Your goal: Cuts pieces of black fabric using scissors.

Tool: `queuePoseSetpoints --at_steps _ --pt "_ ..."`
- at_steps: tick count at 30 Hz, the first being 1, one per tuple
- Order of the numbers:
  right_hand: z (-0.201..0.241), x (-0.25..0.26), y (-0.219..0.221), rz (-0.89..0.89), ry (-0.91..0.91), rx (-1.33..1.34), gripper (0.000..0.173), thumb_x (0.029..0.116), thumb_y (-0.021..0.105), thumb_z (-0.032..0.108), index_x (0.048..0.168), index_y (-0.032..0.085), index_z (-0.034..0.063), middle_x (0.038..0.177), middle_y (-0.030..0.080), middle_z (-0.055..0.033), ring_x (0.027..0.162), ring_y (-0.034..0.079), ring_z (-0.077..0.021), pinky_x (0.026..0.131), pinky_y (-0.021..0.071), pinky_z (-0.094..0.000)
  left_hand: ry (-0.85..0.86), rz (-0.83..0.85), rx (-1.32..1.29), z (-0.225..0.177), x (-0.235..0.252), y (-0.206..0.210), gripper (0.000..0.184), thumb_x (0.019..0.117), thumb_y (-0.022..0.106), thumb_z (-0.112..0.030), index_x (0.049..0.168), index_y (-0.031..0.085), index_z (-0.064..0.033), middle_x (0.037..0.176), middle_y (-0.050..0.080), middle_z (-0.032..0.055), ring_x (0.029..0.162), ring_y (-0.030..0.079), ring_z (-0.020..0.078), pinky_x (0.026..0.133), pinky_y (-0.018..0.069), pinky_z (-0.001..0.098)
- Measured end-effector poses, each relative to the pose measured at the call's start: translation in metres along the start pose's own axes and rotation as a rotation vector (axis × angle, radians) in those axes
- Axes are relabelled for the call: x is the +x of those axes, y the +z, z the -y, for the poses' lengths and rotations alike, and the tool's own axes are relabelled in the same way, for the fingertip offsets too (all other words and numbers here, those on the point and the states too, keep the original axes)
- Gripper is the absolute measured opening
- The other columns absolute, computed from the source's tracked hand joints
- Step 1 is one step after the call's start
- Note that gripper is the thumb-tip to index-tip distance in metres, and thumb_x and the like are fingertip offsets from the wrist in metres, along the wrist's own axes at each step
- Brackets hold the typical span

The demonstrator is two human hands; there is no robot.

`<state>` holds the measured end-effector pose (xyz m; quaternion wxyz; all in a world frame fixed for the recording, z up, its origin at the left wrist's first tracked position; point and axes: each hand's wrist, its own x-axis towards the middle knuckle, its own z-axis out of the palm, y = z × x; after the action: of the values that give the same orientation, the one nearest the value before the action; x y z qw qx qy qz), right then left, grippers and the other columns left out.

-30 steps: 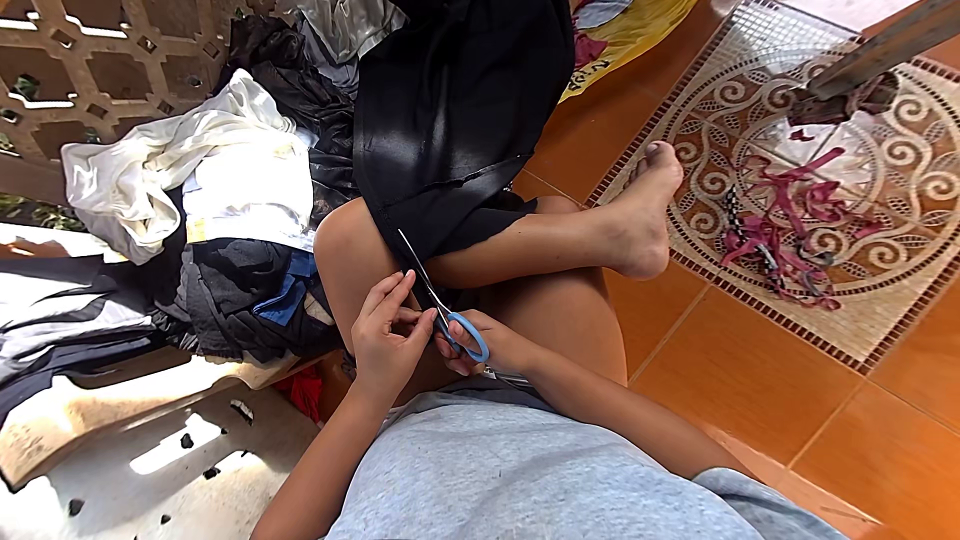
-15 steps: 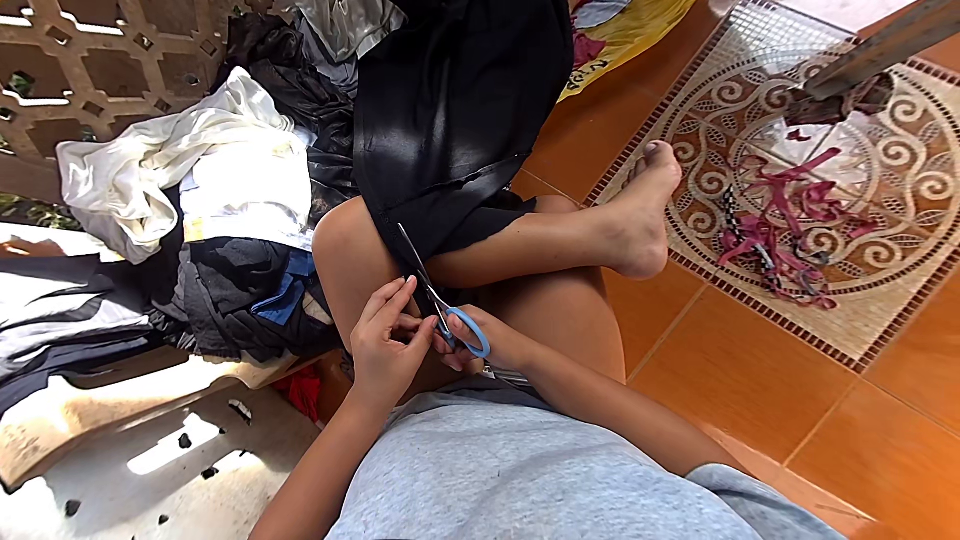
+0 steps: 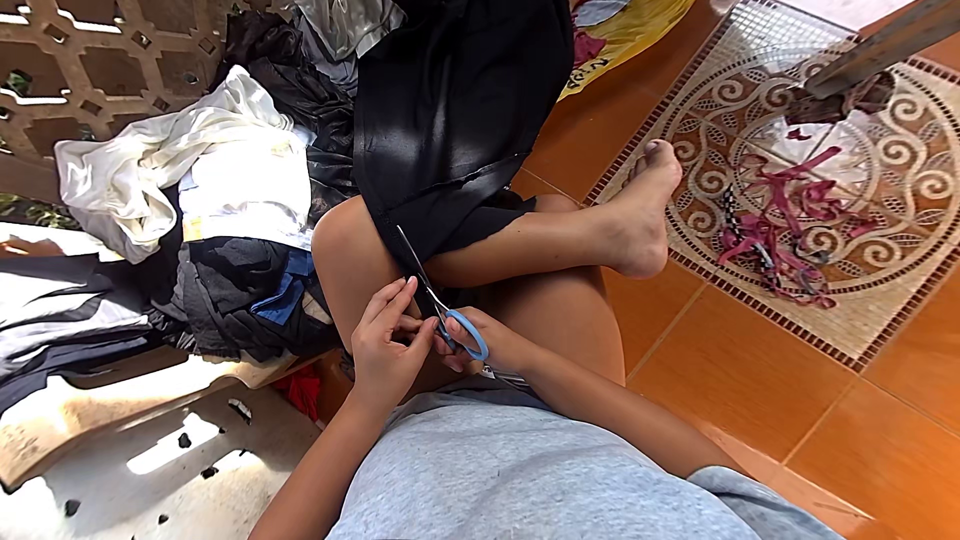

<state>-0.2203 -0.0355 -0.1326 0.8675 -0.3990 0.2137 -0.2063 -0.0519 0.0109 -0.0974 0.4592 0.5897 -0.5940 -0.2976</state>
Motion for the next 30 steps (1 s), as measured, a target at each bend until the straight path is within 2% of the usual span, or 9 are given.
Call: queuePoseSetpoints --at_steps 6,8,11,13,16,24,28,30 --pt "-0.0010 -0.0009 0.0028 -0.032 0.023 0.006 0.033 0.1054 0.049 0.040 0.081 0.057 0.0189 0.069 0.059 0.0158 0.058 0.056 0.0052 0.055 0.0465 -0.0121 -0.012 -0.002 0.015 -0.0006 -0.0008 -0.0002 0.047 0.0821 0.078 -0.004 0.122 0.065 0.0171 0.123 0.063 0.0269 0.076 0.066 -0.0008 0.069 0.0566 0.0129" --pt "-0.0020 -0.0012 0.0020 -0.022 0.023 0.046 0.035 0.1024 0.055 0.046 0.080 0.057 0.0200 0.069 0.059 0.0157 0.058 0.056 0.0051 0.054 0.0461 -0.0121 -0.012 -0.006 0.011 -0.0011 -0.0012 0.0001 0.047 0.0817 0.078 -0.004 0.121 0.065 0.0172 0.122 0.063 0.0269 0.076 0.067 -0.0007 0.069 0.0566 0.0129" --pt "-0.0061 -0.0013 -0.0003 0.015 0.004 0.108 0.044 0.0935 0.062 0.063 0.080 0.058 0.0206 0.069 0.060 0.0150 0.058 0.057 0.0047 0.053 0.0459 -0.0115 -0.013 -0.010 -0.002 -0.0019 -0.0016 0.0009 0.047 0.0820 0.078 -0.004 0.121 0.065 0.0173 0.122 0.063 0.0263 0.076 0.067 -0.0007 0.070 0.0570 0.0131" --pt "-0.0080 -0.0015 -0.0020 0.064 -0.041 0.114 0.049 0.0911 0.059 0.069 0.082 0.059 0.0208 0.070 0.059 0.0157 0.059 0.056 0.0059 0.054 0.0443 -0.0105 -0.017 -0.011 -0.011 -0.0022 -0.0021 0.0009 0.046 0.0821 0.078 -0.003 0.121 0.064 0.0178 0.122 0.063 0.0263 0.076 0.066 -0.0011 0.070 0.0569 0.0129" --pt "-0.0081 -0.0008 -0.0026 0.074 -0.055 0.096 0.051 0.0920 0.056 0.070 0.083 0.059 0.0205 0.069 0.059 0.0157 0.059 0.056 0.0060 0.055 0.0445 -0.0105 -0.015 -0.010 -0.017 -0.0015 -0.0025 0.0005 0.046 0.0820 0.078 -0.003 0.121 0.064 0.0179 0.122 0.063 0.0261 0.076 0.066 -0.0015 0.070 0.0568 0.0126" --pt "-0.0039 -0.0007 0.0006 0.019 -0.018 0.070 0.045 0.0946 0.058 0.064 0.083 0.057 0.0207 0.069 0.057 0.0167 0.059 0.054 0.0070 0.054 0.0425 -0.0096 -0.011 -0.002 0.000 -0.0012 -0.0032 0.0003 0.046 0.0822 0.078 -0.004 0.121 0.065 0.0174 0.121 0.063 0.0260 0.076 0.066 -0.0016 0.070 0.0566 0.0123" --pt "-0.0066 -0.0021 0.0025 -0.011 -0.018 0.056 0.037 0.1014 0.055 0.052 0.083 0.057 0.0205 0.071 0.058 0.0167 0.060 0.056 0.0063 0.056 0.0453 -0.0110 -0.010 -0.004 0.010 -0.0008 -0.0034 0.0000 0.047 0.0819 0.078 -0.004 0.121 0.065 0.0176 0.122 0.064 0.0260 0.076 0.066 -0.0012 0.070 0.0566 0.0126" --pt "-0.0063 -0.0026 0.0032 -0.017 -0.008 0.059 0.036 0.1016 0.055 0.051 0.083 0.057 0.0202 0.071 0.059 0.0162 0.060 0.056 0.0059 0.056 0.0455 -0.0112 -0.011 -0.007 0.004 -0.0007 -0.0039 0.0002 0.047 0.0817 0.078 -0.004 0.121 0.064 0.0179 0.122 0.064 0.0261 0.076 0.066 -0.0012 0.070 0.0565 0.0126"
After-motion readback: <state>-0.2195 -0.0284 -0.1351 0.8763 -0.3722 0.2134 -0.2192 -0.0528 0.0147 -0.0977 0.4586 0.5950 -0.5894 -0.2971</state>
